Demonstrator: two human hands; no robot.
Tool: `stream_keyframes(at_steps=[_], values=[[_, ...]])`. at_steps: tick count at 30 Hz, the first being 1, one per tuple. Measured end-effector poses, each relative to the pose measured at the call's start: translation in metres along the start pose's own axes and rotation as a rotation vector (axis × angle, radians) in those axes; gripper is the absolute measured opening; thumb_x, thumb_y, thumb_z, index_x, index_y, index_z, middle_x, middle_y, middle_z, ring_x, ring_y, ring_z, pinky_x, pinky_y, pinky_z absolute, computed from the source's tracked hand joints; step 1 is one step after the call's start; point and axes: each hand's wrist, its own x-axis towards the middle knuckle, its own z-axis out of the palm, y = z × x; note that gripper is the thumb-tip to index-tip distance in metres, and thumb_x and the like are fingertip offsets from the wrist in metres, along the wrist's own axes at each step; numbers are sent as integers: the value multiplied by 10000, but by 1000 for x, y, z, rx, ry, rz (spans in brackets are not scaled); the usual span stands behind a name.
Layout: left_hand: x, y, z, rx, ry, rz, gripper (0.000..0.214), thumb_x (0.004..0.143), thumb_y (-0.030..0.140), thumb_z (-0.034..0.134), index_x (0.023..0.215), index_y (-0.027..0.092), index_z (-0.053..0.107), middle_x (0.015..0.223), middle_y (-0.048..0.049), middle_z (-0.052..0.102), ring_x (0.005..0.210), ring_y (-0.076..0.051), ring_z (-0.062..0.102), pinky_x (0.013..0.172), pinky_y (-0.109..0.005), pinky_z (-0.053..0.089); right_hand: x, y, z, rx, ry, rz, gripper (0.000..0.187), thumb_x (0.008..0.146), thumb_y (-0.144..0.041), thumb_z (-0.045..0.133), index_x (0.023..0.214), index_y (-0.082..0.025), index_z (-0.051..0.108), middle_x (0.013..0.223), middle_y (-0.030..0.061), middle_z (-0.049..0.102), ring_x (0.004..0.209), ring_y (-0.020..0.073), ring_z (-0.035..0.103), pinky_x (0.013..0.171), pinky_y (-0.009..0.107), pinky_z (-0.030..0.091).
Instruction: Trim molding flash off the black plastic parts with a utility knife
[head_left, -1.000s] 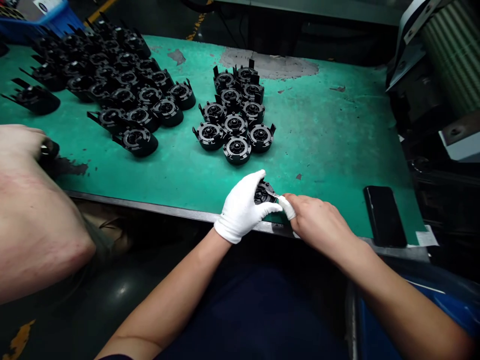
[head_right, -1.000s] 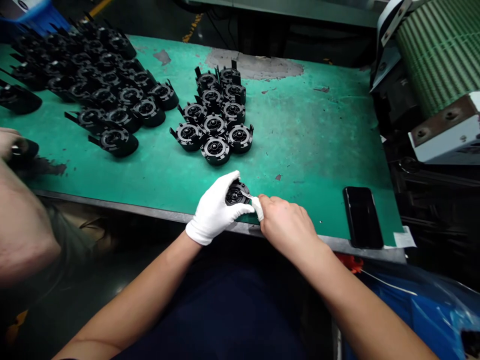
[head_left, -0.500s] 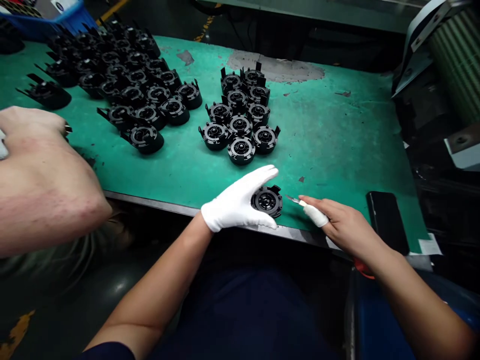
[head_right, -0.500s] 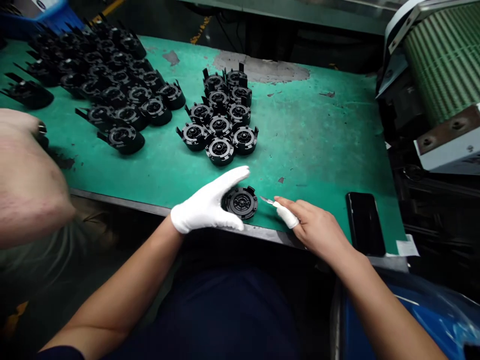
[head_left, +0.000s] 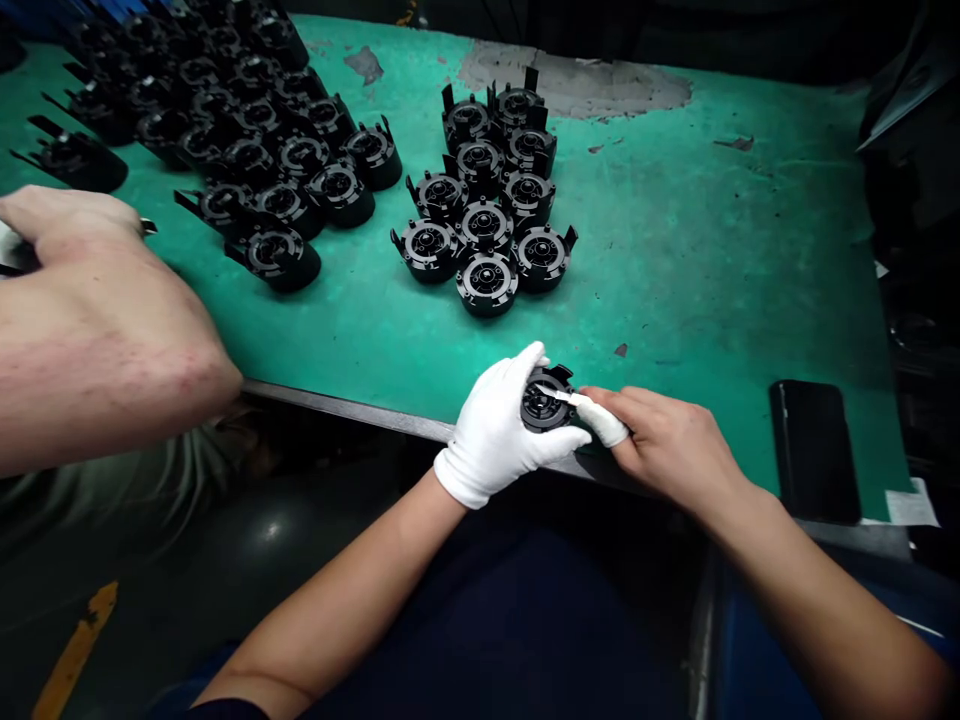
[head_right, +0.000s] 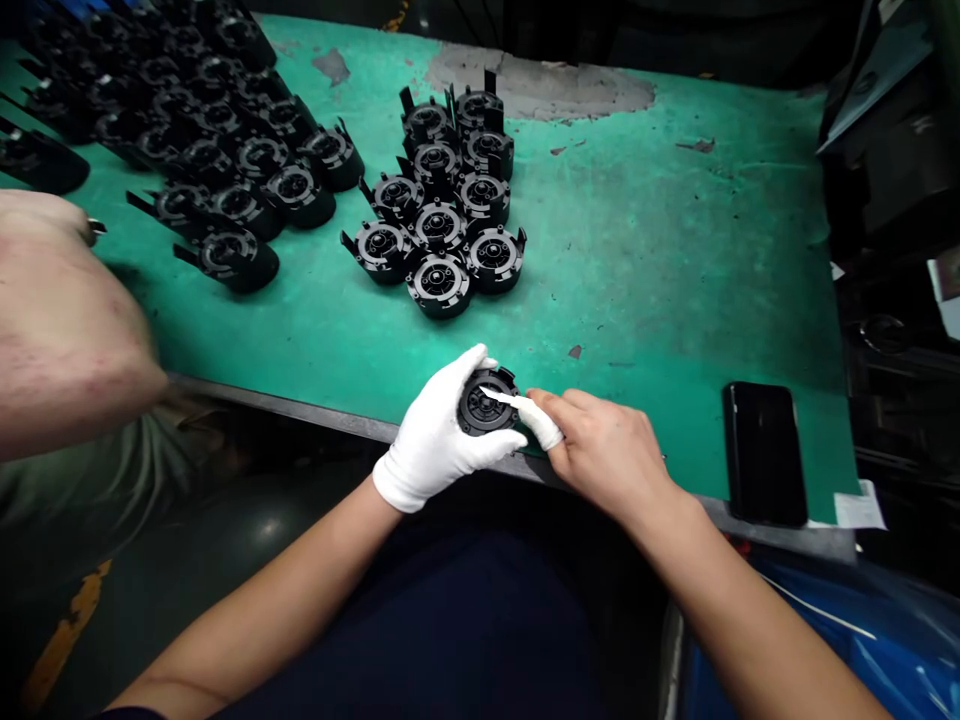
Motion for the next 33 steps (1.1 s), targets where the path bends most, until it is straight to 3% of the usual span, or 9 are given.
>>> stream_keyframes(at_steps=[3,7,12,18,21,26,33], values=[[-1,-1,1,3,2,-3,1003,684,637,826,1472,173,413,1366,-156,620,1276,-332,609,1121,-500,484,0,-2,-4,-13,4,34,373,1013,-325,458,1308,-301,685,1135,40,772,980,231,728,741,329,523],[-2,-2,3,6,6,12,1029,678,690,805,1474,170,411,1376,-163,617,1286,-339,602,1128,-510,477,-4,-4,-14,18,-21,-25,381,1009,-319,440,1296,-297,691,1146,38,773,932,222,732,711,321,507],[-2,-4,3,20,23,48,1009,702,714,774,1460,145,427,1378,-178,617,1299,-337,594,1140,-501,465,-5,-10,-21,-150,-92,6,393,968,-331,482,1309,-354,676,1081,22,778,851,245,733,553,316,414],[-4,-5,4,4,18,36,1001,700,688,793,1466,162,420,1395,-175,608,1314,-355,585,1138,-515,467,3,-14,-20,-274,-73,105,398,952,-325,518,1323,-365,655,1043,29,776,834,254,722,516,313,348],[-4,-5,4,-3,28,35,1011,692,679,805,1468,161,416,1388,-174,612,1300,-355,595,1130,-519,472,1,-11,-20,-180,-76,88,380,976,-312,471,1307,-343,655,1079,34,775,876,254,725,575,313,405],[-4,-4,4,9,17,38,1014,704,696,785,1477,156,412,1405,-172,600,1320,-345,578,1147,-509,454,-15,-11,-11,131,-129,172,298,1017,-367,401,1086,-260,670,769,28,735,676,223,684,616,311,441],[-4,-3,5,21,34,41,1010,706,735,756,1459,144,435,1379,-176,618,1303,-337,593,1145,-490,458,-22,-21,6,229,-64,115,230,953,-195,426,1026,-245,638,913,40,723,801,217,670,684,297,435]])
